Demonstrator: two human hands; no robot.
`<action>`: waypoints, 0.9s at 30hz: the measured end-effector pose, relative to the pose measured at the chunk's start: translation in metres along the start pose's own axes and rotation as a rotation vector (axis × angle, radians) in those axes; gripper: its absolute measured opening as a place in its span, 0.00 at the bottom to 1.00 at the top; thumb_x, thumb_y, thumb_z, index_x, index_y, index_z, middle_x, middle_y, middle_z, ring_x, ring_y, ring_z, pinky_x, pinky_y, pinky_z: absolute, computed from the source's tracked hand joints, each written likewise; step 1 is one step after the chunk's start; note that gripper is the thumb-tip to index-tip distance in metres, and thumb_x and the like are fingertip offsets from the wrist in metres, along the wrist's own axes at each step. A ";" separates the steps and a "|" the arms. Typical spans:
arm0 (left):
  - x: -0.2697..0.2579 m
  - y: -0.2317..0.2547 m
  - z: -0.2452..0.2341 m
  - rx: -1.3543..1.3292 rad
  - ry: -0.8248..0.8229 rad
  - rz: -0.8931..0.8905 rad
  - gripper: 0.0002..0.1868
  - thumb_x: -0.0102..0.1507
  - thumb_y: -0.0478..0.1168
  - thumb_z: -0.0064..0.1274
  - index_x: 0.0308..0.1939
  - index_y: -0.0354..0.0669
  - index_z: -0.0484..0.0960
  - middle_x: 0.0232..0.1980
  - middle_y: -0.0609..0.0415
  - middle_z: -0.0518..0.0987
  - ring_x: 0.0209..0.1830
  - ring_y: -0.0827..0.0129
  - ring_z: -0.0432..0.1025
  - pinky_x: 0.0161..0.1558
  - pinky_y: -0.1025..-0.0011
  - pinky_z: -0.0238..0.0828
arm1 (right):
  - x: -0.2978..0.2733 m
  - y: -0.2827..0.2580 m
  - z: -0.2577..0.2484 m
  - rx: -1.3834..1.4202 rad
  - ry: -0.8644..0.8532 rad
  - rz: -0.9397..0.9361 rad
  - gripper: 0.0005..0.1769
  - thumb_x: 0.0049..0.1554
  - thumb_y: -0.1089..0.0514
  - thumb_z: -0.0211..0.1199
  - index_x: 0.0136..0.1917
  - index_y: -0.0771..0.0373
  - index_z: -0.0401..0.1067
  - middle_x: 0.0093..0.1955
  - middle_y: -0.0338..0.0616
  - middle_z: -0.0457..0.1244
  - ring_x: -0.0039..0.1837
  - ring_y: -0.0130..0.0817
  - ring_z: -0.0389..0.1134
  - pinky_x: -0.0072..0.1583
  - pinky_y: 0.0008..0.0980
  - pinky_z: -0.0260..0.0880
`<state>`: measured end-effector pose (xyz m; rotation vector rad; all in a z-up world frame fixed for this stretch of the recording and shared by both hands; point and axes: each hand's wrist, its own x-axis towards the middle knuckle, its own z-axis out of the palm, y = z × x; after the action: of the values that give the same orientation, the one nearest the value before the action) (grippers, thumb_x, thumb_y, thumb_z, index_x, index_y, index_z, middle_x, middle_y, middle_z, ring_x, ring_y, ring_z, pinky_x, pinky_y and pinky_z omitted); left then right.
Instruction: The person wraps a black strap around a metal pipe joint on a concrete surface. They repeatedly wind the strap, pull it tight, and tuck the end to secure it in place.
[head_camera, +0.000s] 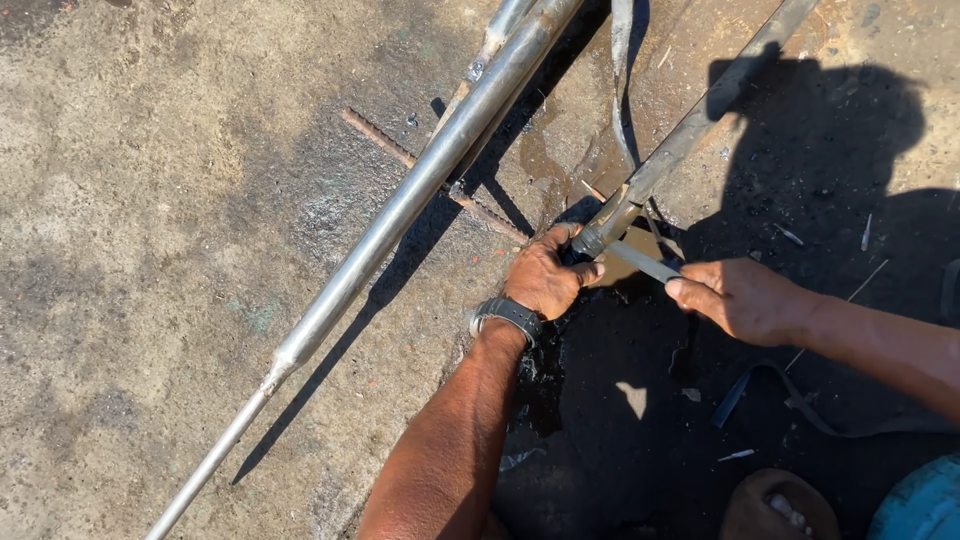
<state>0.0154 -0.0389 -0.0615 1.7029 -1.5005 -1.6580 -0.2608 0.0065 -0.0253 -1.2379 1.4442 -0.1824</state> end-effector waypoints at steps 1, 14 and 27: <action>0.000 0.000 0.003 0.018 0.017 0.002 0.27 0.53 0.52 0.73 0.56 0.61 0.84 0.45 0.51 0.86 0.55 0.53 0.80 0.58 0.59 0.77 | -0.037 -0.018 -0.006 -0.144 0.014 0.093 0.19 0.65 0.53 0.57 0.51 0.72 0.81 0.40 0.65 0.72 0.45 0.53 0.76 0.42 0.49 0.82; -0.060 0.043 0.019 0.245 0.102 0.005 0.28 0.64 0.57 0.55 0.70 0.75 0.71 0.65 0.54 0.81 0.68 0.53 0.74 0.70 0.54 0.69 | -0.016 -0.196 0.003 -0.123 0.148 -0.420 0.21 0.71 0.64 0.47 0.38 0.69 0.71 0.29 0.50 0.63 0.32 0.37 0.67 0.34 0.32 0.73; -0.068 0.055 0.026 0.473 0.070 0.009 0.33 0.68 0.46 0.52 0.76 0.50 0.58 0.62 0.37 0.80 0.62 0.43 0.77 0.71 0.41 0.62 | 0.195 -0.105 0.050 -0.342 0.193 -0.058 0.22 0.62 0.41 0.58 0.30 0.46 0.79 0.23 0.34 0.66 0.32 0.35 0.73 0.46 0.35 0.76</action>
<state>-0.0159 0.0065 0.0120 1.9502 -1.9752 -1.2876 -0.1181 -0.1576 -0.0904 -1.5756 1.6544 -0.0984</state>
